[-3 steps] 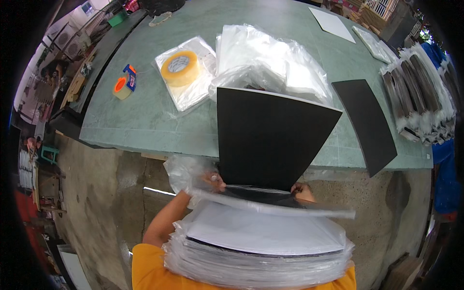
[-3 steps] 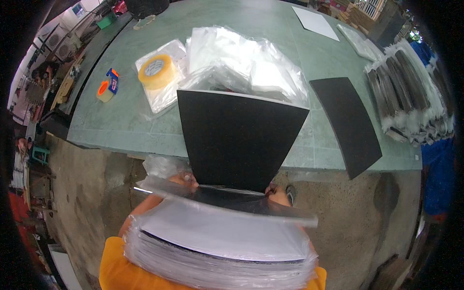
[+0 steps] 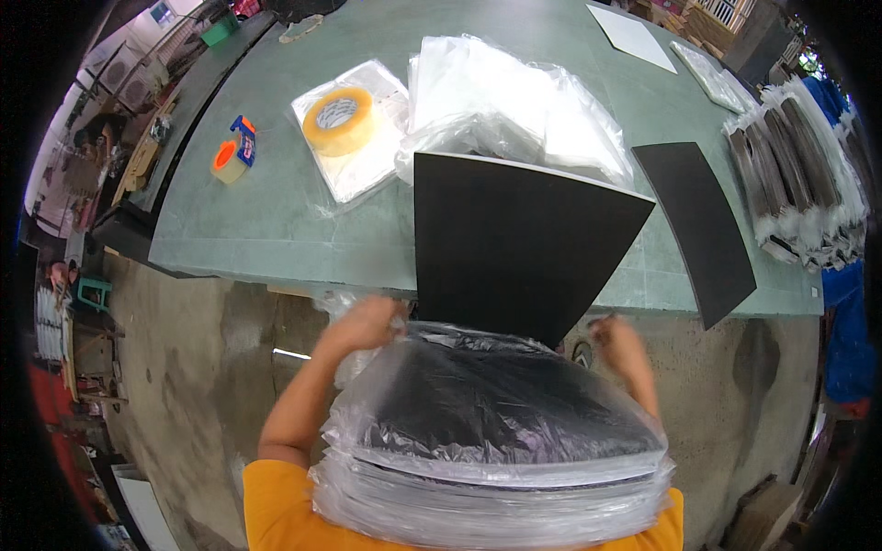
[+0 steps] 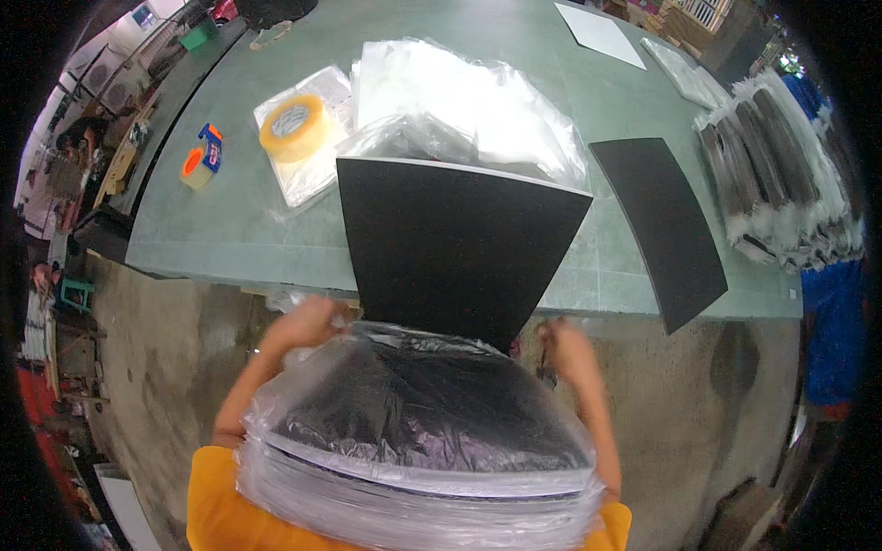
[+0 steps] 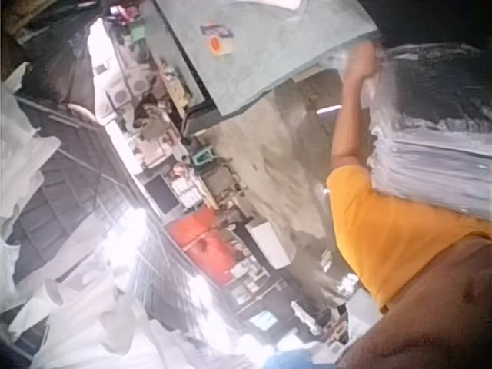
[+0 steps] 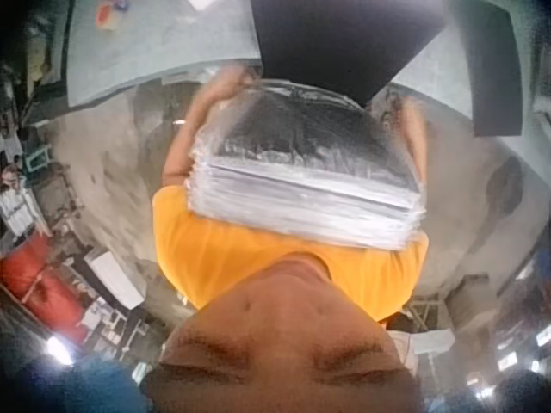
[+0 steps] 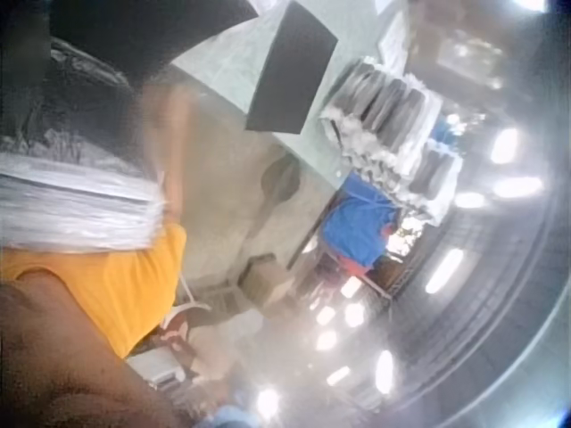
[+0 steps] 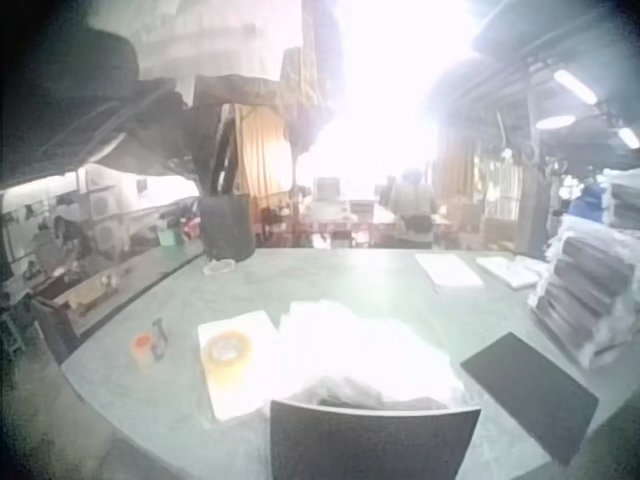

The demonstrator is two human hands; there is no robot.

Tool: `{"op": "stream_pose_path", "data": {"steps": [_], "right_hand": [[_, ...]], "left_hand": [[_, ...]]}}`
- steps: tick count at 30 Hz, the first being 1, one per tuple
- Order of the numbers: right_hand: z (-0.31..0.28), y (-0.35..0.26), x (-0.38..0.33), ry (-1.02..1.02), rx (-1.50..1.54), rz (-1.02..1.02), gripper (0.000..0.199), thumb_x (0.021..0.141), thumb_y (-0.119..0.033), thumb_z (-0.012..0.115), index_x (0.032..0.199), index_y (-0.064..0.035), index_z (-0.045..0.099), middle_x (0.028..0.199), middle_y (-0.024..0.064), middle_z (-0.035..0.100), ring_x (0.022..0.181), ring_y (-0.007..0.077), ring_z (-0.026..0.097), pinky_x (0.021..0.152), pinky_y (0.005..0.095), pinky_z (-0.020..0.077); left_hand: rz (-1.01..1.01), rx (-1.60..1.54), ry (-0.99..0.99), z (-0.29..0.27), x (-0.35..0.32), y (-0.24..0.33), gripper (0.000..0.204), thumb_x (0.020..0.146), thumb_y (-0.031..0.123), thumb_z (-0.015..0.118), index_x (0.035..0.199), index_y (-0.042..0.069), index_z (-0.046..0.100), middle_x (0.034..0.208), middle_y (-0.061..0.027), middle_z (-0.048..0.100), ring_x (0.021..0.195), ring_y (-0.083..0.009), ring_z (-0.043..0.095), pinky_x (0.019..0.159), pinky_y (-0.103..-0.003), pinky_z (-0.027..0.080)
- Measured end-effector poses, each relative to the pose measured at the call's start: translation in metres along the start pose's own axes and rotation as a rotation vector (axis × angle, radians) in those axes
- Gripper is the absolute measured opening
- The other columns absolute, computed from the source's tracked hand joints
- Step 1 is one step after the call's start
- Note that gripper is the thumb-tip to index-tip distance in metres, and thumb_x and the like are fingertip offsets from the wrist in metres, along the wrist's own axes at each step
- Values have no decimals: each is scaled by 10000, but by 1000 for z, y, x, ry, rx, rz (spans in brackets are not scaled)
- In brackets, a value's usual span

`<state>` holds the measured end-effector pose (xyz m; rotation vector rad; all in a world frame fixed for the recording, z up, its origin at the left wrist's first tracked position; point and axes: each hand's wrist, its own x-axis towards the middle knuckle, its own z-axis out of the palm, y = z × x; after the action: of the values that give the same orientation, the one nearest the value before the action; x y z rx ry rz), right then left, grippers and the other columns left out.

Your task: The person wraps black panels in plastic film and then packages them using large sheets of brown paper and a tape dispenser.

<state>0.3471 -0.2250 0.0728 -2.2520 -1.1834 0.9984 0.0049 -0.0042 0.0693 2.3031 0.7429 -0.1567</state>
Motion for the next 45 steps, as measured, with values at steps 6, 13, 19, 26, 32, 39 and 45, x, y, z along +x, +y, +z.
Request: {"op": "stream_pose_path", "data": {"steps": [6,13,19,26,32,39,45], "right_hand": [[-27,-105,-51,-1195,341,-1093,665,866,-488,381,1348,-47,252,1421,154,160,1325,287,95,1045,458,101],[59,-37,18,-825,-89,-188,728,853,-588,285,1287,-6,336,1310,219,342,1238,330,298,1019,390,226],[-4,-146,-2,-432,696,-426,224,804,-179,623,925,5,580,798,20,606,726,77,540,652,242,444],[-27,-121,-11,-668,637,-473,391,673,-106,733,1004,7,559,845,15,600,772,97,548,672,251,453],[-38,-132,-16,-158,490,-673,332,644,-185,753,880,6,617,711,38,593,668,104,545,605,241,440],[-28,-125,-1,-60,692,-346,173,717,-153,700,635,-57,581,611,-6,572,529,42,466,475,206,367],[-28,-97,6,-224,1502,-244,175,744,-167,676,781,-26,579,684,49,599,573,107,554,491,225,444]], "left_hand": [[738,-749,-690,-80,-21,141,232,840,214,540,968,23,575,938,-128,598,889,-255,570,788,-361,433],[49,-227,-51,74,45,28,289,806,322,584,805,34,604,769,-146,615,740,-280,608,668,-353,464],[680,-745,264,-58,56,163,742,807,594,425,1237,-7,369,1146,-111,460,1082,-182,412,928,-321,315],[334,-840,134,-85,50,141,734,636,-98,616,1283,31,293,850,-64,574,775,-119,567,687,-232,447],[427,-450,242,-70,57,139,631,635,-92,590,1219,62,406,793,-43,572,730,-105,543,689,-220,425],[376,-475,330,-56,41,174,531,678,107,700,1162,70,487,797,-66,545,670,-122,501,595,-241,422],[172,-348,460,-35,48,109,438,724,234,686,1074,10,547,893,-100,592,760,-144,538,645,-266,432]]}}
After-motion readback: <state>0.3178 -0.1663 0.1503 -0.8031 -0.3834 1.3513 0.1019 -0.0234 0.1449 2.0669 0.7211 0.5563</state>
